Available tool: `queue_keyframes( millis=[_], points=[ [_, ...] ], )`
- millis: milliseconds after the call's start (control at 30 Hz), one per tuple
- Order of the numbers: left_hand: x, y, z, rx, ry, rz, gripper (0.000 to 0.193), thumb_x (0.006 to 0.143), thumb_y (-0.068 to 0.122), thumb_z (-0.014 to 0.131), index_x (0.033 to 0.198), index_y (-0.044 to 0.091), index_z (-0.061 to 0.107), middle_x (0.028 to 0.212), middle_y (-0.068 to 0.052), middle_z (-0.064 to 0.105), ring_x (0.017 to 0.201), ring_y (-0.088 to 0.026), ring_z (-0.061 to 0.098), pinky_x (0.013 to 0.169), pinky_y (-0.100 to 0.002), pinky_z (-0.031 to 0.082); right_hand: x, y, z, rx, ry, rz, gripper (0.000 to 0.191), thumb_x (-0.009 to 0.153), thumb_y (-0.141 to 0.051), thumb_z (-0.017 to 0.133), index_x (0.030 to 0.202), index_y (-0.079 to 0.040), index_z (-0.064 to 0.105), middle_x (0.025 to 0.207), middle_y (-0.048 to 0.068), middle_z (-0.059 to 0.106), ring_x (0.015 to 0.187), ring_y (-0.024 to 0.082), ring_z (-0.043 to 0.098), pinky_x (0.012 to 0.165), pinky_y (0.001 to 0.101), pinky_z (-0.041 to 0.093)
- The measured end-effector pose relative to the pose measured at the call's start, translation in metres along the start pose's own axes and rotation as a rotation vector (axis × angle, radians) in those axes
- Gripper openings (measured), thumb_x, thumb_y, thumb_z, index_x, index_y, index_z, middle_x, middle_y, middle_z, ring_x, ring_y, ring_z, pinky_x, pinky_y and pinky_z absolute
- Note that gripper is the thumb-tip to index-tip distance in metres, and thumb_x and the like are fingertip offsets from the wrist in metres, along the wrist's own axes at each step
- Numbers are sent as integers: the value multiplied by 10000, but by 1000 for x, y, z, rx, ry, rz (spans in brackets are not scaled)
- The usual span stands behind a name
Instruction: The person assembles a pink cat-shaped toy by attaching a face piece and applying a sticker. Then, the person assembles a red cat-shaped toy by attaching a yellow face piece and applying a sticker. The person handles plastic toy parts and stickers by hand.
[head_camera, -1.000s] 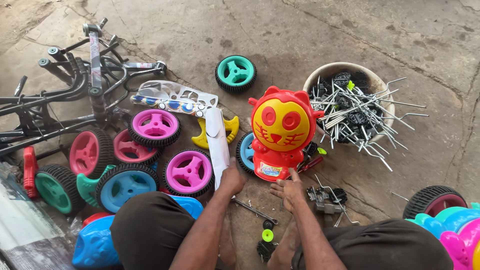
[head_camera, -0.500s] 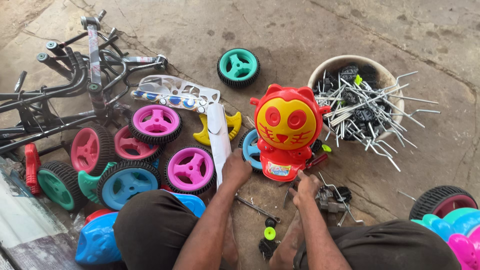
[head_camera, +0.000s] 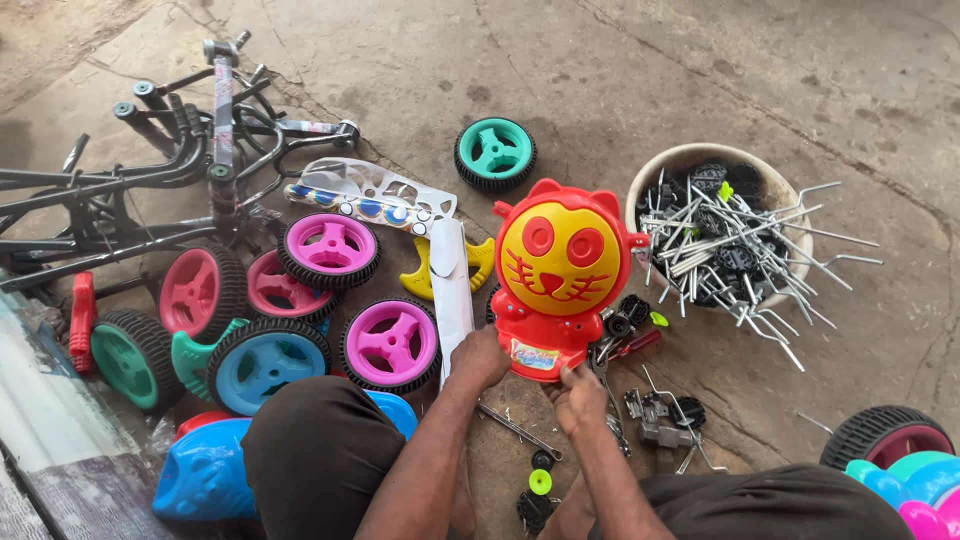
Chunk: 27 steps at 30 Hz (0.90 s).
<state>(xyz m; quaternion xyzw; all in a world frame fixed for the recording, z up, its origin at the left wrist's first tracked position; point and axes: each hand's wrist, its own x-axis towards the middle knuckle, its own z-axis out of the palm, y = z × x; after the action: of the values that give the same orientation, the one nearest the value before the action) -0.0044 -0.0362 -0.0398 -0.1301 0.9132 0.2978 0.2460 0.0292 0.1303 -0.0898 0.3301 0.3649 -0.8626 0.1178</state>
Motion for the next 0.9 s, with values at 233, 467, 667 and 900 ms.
queue_keyframes(
  millis=[233, 467, 667, 900],
  points=[
    [-3, -4, -4, -45, 26, -17, 397, 868, 188, 635, 1229, 21, 623, 1190, -250, 690, 1142, -409, 660, 990, -499, 524, -16, 0, 9, 19, -77, -62, 461, 945, 29, 504, 1400, -35, 534, 1294, 137, 662, 1134, 310, 677, 1003, 523, 555],
    [-2, -9, -4, -107, 206, 123, 490, 842, 179, 657, 1294, -2, 604, 1198, -274, 658, 1134, -428, 638, 975, -503, 515, 9, 16, -10, -6, 153, 118, 392, 996, -6, 514, 1385, 41, 528, 1298, 177, 664, 1119, 328, 686, 1004, 591, 553],
    [9, -9, -21, -342, 415, 38, 400, 849, 167, 616, 1230, 66, 683, 1207, -229, 689, 1120, -395, 664, 968, -469, 531, 13, 20, -32, -789, 559, -80, 404, 1013, -323, 625, 1261, -4, 647, 1225, 188, 687, 1111, 335, 667, 987, 494, 520],
    [99, -17, -72, -649, 666, -225, 414, 776, 120, 675, 1176, 12, 695, 1123, -238, 728, 1082, -373, 702, 967, -426, 532, 29, 4, -14, -1056, 416, -734, 378, 910, -234, 701, 1190, 19, 688, 1174, 168, 657, 963, 270, 677, 855, 385, 540]
  ],
)
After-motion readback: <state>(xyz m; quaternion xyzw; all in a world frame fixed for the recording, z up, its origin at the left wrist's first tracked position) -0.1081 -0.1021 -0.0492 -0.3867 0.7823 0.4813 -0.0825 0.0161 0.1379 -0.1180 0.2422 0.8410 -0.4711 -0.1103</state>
